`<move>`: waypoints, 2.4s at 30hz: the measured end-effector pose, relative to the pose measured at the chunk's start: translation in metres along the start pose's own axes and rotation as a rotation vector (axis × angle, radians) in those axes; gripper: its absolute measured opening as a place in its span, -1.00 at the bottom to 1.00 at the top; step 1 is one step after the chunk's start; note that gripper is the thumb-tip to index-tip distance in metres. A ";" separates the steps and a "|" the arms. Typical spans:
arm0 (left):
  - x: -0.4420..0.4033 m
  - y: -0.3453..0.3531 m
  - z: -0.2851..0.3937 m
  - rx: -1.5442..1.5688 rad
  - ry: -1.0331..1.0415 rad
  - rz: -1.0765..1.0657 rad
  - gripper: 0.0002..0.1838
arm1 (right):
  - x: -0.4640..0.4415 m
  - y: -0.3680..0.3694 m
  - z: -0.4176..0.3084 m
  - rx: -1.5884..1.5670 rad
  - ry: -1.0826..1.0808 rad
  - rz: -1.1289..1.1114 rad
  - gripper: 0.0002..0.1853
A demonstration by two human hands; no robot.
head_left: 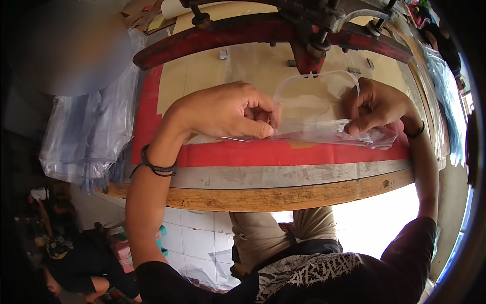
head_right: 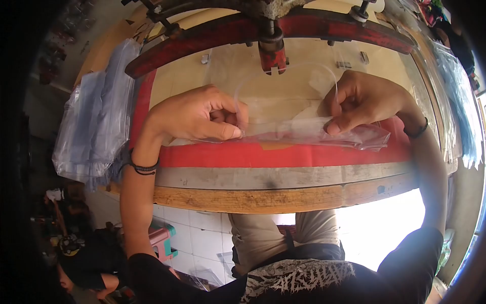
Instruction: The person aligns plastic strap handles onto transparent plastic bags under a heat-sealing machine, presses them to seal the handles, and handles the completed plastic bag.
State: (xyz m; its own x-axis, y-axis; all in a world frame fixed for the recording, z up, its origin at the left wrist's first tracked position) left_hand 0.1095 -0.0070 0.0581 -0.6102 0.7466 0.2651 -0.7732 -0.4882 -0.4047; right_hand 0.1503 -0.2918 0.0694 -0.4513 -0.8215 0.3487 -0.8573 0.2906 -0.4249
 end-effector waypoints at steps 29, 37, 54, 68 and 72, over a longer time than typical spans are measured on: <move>-0.001 0.000 -0.001 0.170 -0.168 0.008 -0.79 | 0.001 0.001 0.015 0.024 -0.041 0.022 -0.75; 0.001 -0.002 -0.004 0.143 -0.054 -0.039 -0.84 | 0.002 -0.001 0.010 0.021 -0.001 0.014 -0.76; 0.005 -0.007 -0.001 0.192 -0.132 -0.101 -0.81 | 0.002 -0.002 0.014 0.057 -0.016 0.030 -0.46; 0.003 -0.007 0.000 0.257 -0.154 -0.067 -0.71 | 0.004 0.000 0.011 0.021 -0.024 0.033 -0.50; 0.005 -0.012 -0.004 0.271 -0.171 -0.092 -0.71 | 0.003 -0.004 0.011 0.014 0.006 0.022 -0.54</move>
State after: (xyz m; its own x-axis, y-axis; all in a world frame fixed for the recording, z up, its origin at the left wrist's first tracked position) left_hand 0.1163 0.0045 0.0609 -0.5380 0.7179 0.4418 -0.8304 -0.5415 -0.1312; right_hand 0.1547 -0.3010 0.0634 -0.4714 -0.8119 0.3445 -0.8437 0.3013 -0.4443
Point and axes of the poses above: each hand's wrist, its own x-axis away from the middle knuckle, its own y-axis out of the palm, z = x × y, the point moved 2 cm from there along -x, towards the middle knuckle, and after that the axes turned 2 degrees about z, right-handed, at the moved point
